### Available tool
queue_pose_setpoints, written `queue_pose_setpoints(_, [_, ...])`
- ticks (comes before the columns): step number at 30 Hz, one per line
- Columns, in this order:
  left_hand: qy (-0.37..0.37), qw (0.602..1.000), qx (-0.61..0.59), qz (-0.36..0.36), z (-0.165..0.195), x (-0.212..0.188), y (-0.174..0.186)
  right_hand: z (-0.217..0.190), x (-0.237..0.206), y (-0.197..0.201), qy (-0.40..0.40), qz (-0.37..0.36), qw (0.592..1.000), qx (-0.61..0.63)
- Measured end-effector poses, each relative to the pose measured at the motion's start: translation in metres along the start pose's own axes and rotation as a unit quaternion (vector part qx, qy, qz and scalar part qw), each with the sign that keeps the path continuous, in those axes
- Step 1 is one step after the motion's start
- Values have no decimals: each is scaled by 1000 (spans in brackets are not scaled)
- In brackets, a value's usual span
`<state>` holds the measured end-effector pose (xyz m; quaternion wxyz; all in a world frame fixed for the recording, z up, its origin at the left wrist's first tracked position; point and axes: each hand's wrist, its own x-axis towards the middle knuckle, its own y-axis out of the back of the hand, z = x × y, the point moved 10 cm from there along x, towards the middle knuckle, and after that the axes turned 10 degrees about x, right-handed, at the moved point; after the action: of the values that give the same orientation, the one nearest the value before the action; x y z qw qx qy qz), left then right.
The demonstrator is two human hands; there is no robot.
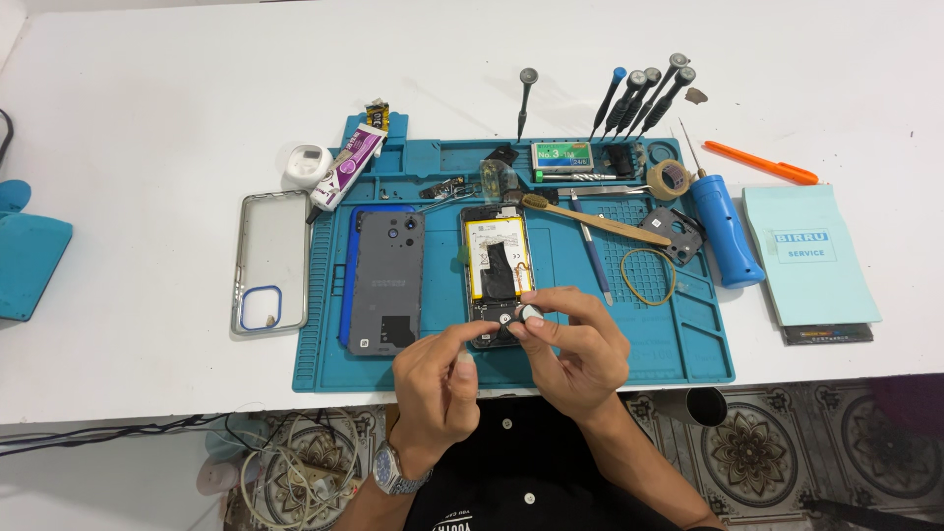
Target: The person repairs a disassembled smartphone on a blue repair mat, using a screwdriver to remove and tighten small screws from the phone's internal board and handling tiny components by hand. They pick up and reposition small parts and work on the phone chassis throughout the clip.
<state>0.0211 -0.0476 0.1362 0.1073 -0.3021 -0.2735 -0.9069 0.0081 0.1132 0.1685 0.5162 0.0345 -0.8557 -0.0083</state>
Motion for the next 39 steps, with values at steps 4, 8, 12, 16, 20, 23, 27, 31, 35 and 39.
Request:
queue_pose_setpoints(4, [-2,1000,2,1,0,0,1,0,0,0,1,0,1000,1])
queue_pose_setpoints(8, [2,1000,-1,1,0,1,0,0,0,-1,2,-4,1000,-1])
queue_pose_setpoints(12, [0,1000,2,3,1,0,1,0,1,-1,2,-2,1000,1])
queue_pose_setpoints(16, [-3,1000,0,5,0,0,1,2,1,-1,-4,-5,1000,-1])
queue_pose_setpoints(20, [-1,1000,3,4,-1,-1,0,1,0,-2,-2,-7,1000,-1])
queue_pose_setpoints(23, [-3,1000,3,5,-1,-2,0,1,-1,-2,0,-5,1000,-1])
queue_pose_setpoints(27, [-5,1000,3,4,-1,-2,0,0,0,-2,2,-3,1000,-2])
queue_pose_setpoints(31, [-7,1000,2,5,-1,-2,0,0,-1,-3,-3,-6,1000,-6])
queue_pose_setpoints(35, [-9,1000,0,8,-1,-2,1,0,-1,-2,-3,-5,1000,-10])
queue_pose_setpoints(39, [-11,1000,1,9,0,-2,2,1,0,-2,-3,-2,1000,-3])
